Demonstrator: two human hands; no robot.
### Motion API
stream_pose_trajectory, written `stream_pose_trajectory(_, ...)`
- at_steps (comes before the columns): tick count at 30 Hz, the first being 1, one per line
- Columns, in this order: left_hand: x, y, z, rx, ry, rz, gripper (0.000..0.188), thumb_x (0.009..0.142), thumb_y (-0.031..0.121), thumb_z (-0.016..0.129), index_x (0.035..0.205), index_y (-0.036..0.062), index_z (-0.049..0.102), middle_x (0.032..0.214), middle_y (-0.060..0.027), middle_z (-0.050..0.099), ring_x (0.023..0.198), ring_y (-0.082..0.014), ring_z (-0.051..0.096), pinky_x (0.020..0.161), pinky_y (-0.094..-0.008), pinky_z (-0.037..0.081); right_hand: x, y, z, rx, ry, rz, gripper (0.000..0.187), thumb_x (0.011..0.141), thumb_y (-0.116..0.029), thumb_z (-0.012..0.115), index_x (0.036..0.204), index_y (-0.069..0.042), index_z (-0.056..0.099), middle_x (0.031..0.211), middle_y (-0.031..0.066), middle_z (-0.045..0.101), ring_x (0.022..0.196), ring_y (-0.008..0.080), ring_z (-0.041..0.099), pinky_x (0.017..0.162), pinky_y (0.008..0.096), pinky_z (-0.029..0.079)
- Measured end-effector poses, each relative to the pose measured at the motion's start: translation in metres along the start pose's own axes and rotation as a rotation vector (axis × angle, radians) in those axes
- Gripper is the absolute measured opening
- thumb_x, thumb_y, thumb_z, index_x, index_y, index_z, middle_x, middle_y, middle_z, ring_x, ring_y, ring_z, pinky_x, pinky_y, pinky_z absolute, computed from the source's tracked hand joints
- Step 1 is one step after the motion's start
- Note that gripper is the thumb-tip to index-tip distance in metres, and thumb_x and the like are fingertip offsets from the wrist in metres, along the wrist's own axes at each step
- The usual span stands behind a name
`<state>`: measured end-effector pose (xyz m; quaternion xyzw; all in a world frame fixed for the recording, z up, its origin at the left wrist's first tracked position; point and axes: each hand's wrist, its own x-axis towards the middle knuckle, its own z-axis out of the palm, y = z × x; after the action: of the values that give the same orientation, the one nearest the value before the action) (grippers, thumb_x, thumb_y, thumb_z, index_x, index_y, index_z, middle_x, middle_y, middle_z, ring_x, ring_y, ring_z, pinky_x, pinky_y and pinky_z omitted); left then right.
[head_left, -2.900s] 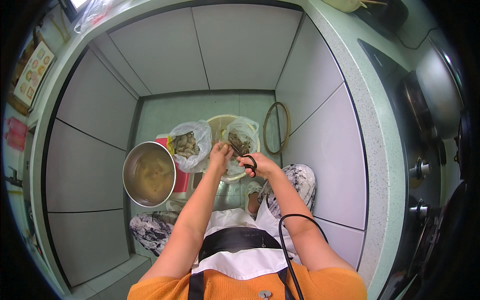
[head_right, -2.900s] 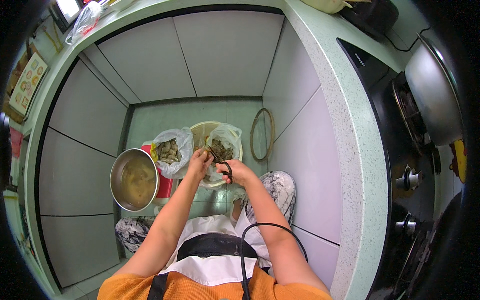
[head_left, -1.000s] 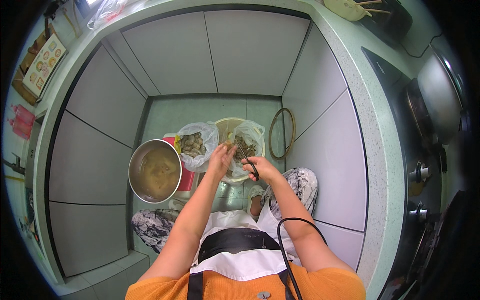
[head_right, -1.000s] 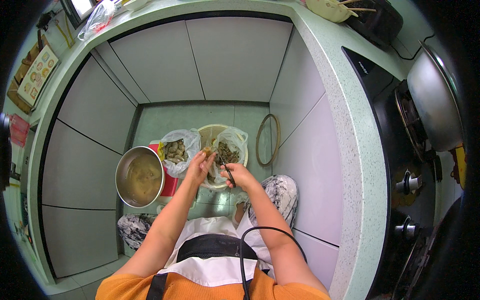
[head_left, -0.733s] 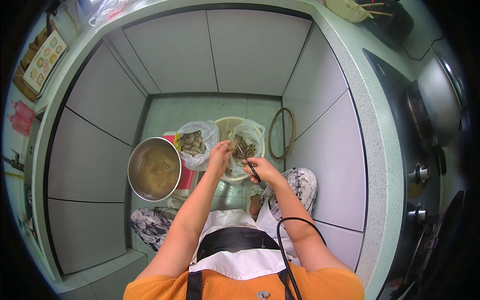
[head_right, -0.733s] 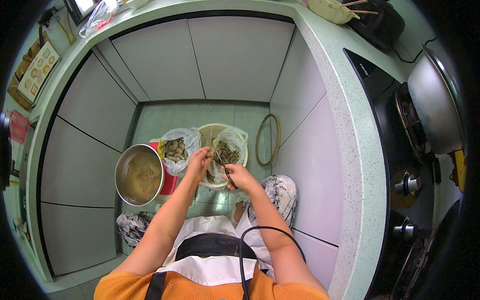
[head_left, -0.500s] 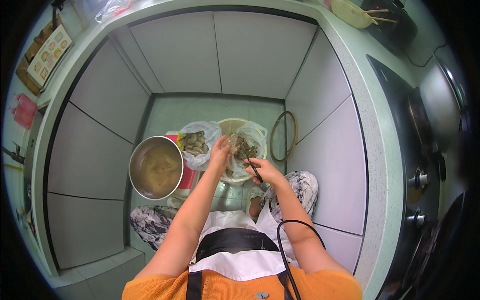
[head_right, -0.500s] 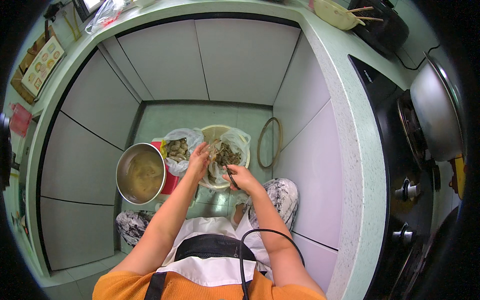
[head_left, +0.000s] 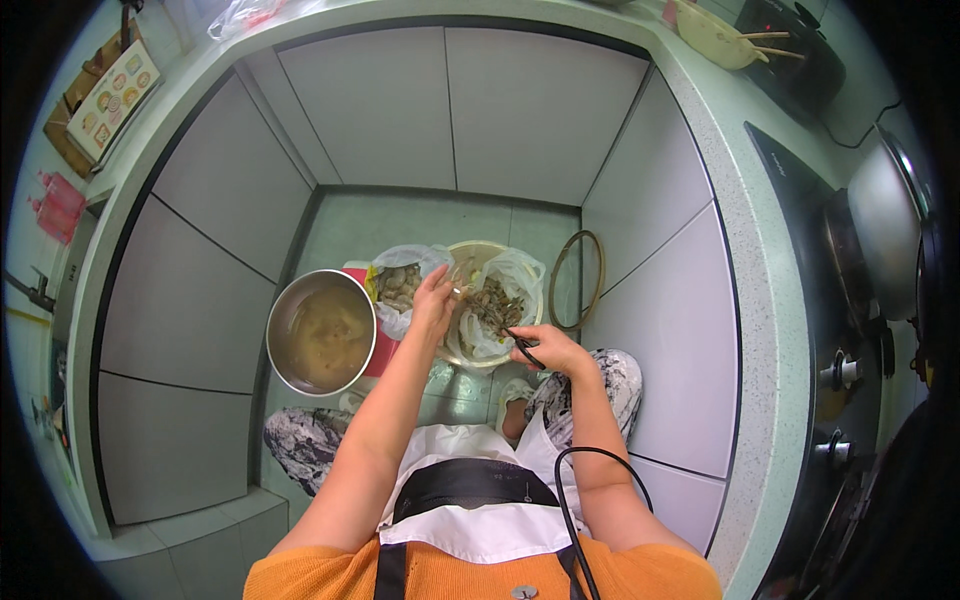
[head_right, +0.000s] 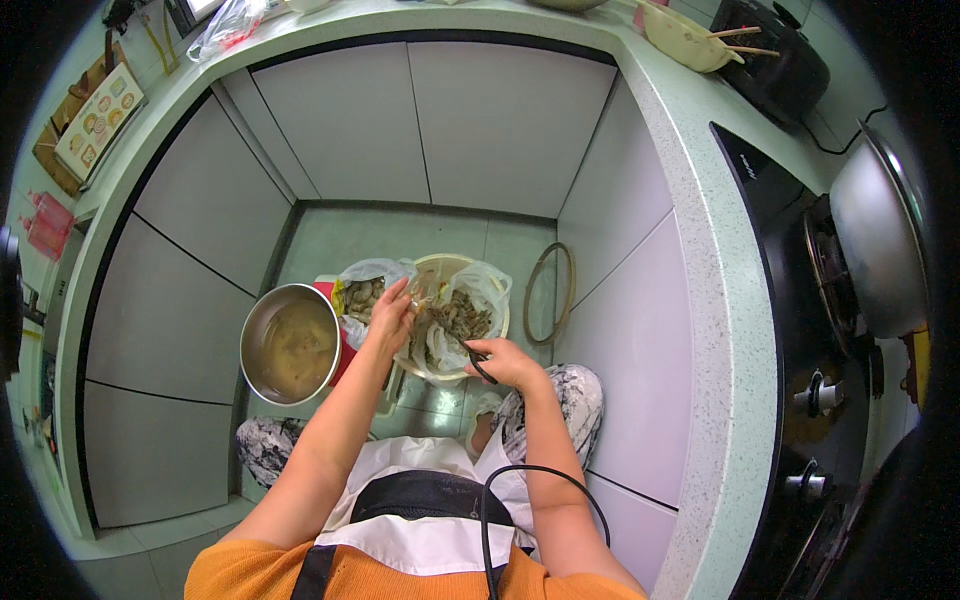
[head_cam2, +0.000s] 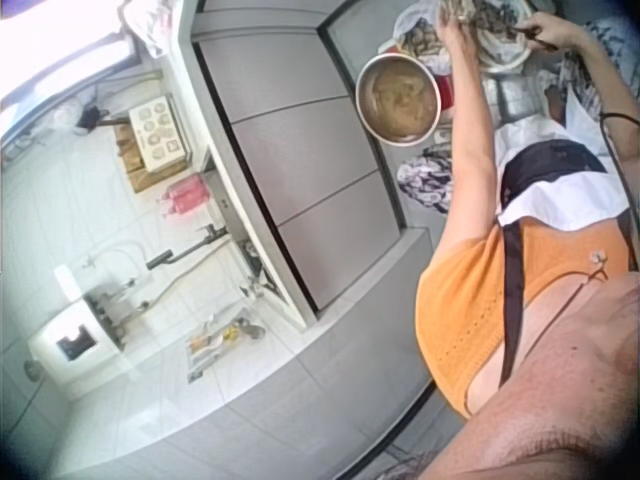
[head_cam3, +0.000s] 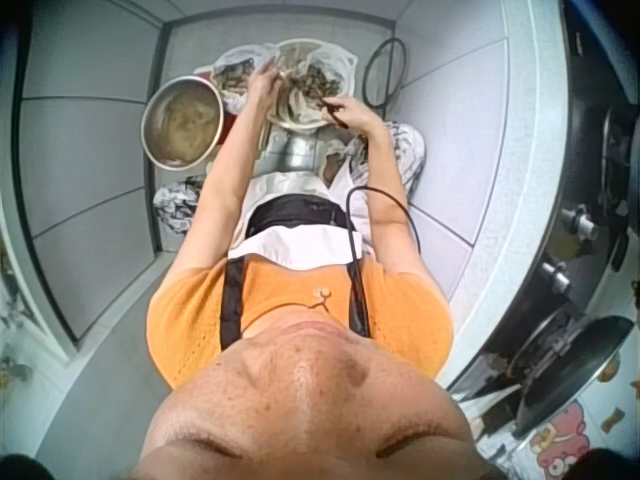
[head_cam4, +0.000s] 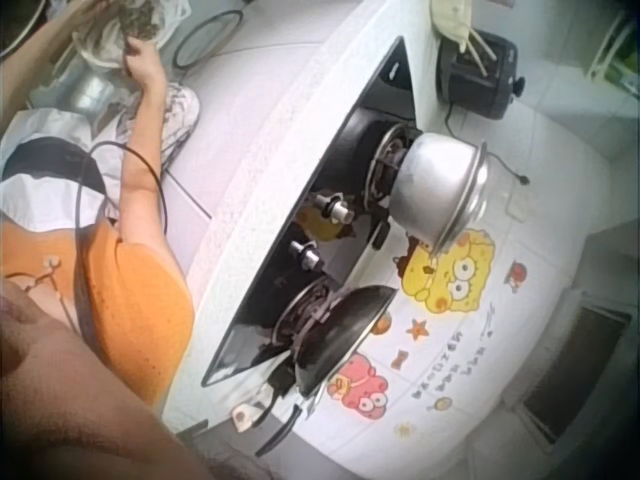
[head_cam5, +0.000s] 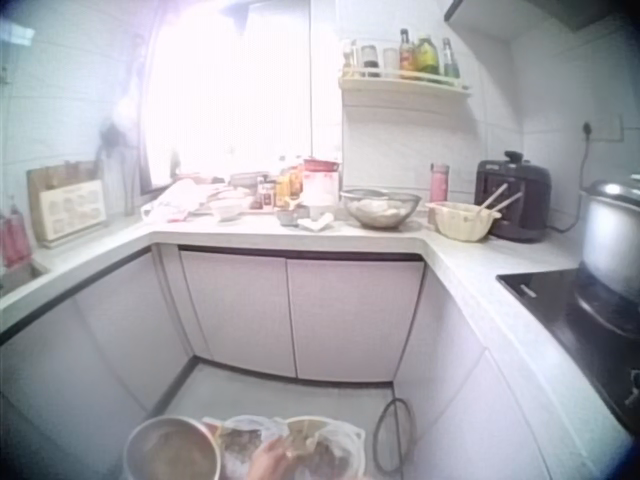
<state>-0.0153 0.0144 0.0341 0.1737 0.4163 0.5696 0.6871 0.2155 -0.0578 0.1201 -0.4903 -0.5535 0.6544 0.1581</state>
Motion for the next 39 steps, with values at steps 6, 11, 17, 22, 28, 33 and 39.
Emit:
stream_pose_trajectory(6,-0.009,0.004,0.017,0.074,0.001,-0.047,0.045,0.084,-0.007,0.045,0.128,0.0015,0.041,0.111,-0.0109,0.054,0.089,-0.0169,0.057,0.069,-0.0256,0.049,0.006,0.004,0.005,-0.207,0.144,-0.055,0.052,0.073,-0.018,0.070,0.120,-0.002,0.055,0.068,0.0022,0.058,0.055,0.0086,0.051,0.050,0.0247,0.041)
stream_pose_trajectory(11,-0.009,0.000,0.017,0.167,-0.063,-0.096,0.045,0.084,-0.007,0.044,0.128,0.0023,0.042,0.117,-0.0124,0.051,0.094,-0.0195,0.056,0.073,-0.0273,0.048,0.013,0.016,0.005,-0.296,0.195,-0.124,0.054,0.071,-0.019,0.071,0.119,-0.002,0.055,0.070,0.0029,0.060,0.056,0.0089,0.053,0.051,0.0244,0.042)
stream_pose_trajectory(17,-0.006,-0.006,0.012,0.136,-0.110,-0.115,0.046,0.085,-0.007,0.043,0.129,0.0025,0.041,0.117,-0.0125,0.051,0.090,-0.0179,0.056,0.069,-0.0259,0.047,0.014,0.012,0.006,-0.268,0.172,-0.004,0.053,0.069,-0.027,0.072,0.116,-0.005,0.058,0.095,0.0141,0.066,0.080,0.0214,0.063,0.070,0.0296,0.048)
stream_pose_trajectory(22,-0.007,-0.005,0.013,0.100,-0.152,-0.129,0.044,0.086,-0.005,0.041,0.130,-0.0003,0.038,0.122,-0.0156,0.049,0.101,-0.0213,0.054,0.079,-0.0285,0.048,0.010,0.004,0.005,-0.113,0.116,0.042,0.051,0.069,-0.022,0.074,0.114,-0.004,0.059,0.070,0.0060,0.062,0.052,0.0119,0.053,0.049,0.0265,0.043)
stream_pose_trajectory(28,-0.006,-0.008,0.014,0.080,-0.156,-0.157,0.040,0.090,-0.001,0.039,0.130,-0.0029,0.037,0.123,-0.0172,0.048,0.110,-0.0252,0.051,0.090,-0.0337,0.046,0.010,0.002,0.006,-0.095,0.131,0.041,0.044,0.069,-0.018,0.074,0.109,-0.003,0.062,0.061,0.0026,0.057,0.045,0.0092,0.048,0.043,0.0256,0.039)
stream_pose_trajectory(33,-0.007,-0.008,0.019,0.181,-0.057,-0.288,0.031,0.094,0.006,0.036,0.124,0.0021,0.044,0.107,-0.0094,0.057,0.090,-0.0179,0.057,0.079,-0.0320,0.052,0.012,0.004,0.011,-0.117,0.170,0.046,0.037,0.074,-0.009,0.069,0.110,-0.002,0.062,0.052,0.0000,0.050,0.040,0.0071,0.043,0.040,0.0245,0.035)
stream_pose_trajectory(39,-0.011,-0.012,0.017,0.239,0.025,-0.304,0.029,0.094,0.012,0.040,0.122,0.0068,0.049,0.097,-0.0049,0.057,0.077,-0.0144,0.055,0.069,-0.0284,0.052,0.012,0.003,0.012,-0.133,0.171,0.048,0.037,0.073,-0.008,0.069,0.109,-0.002,0.062,0.053,-0.0002,0.051,0.039,0.0073,0.044,0.040,0.0244,0.036)
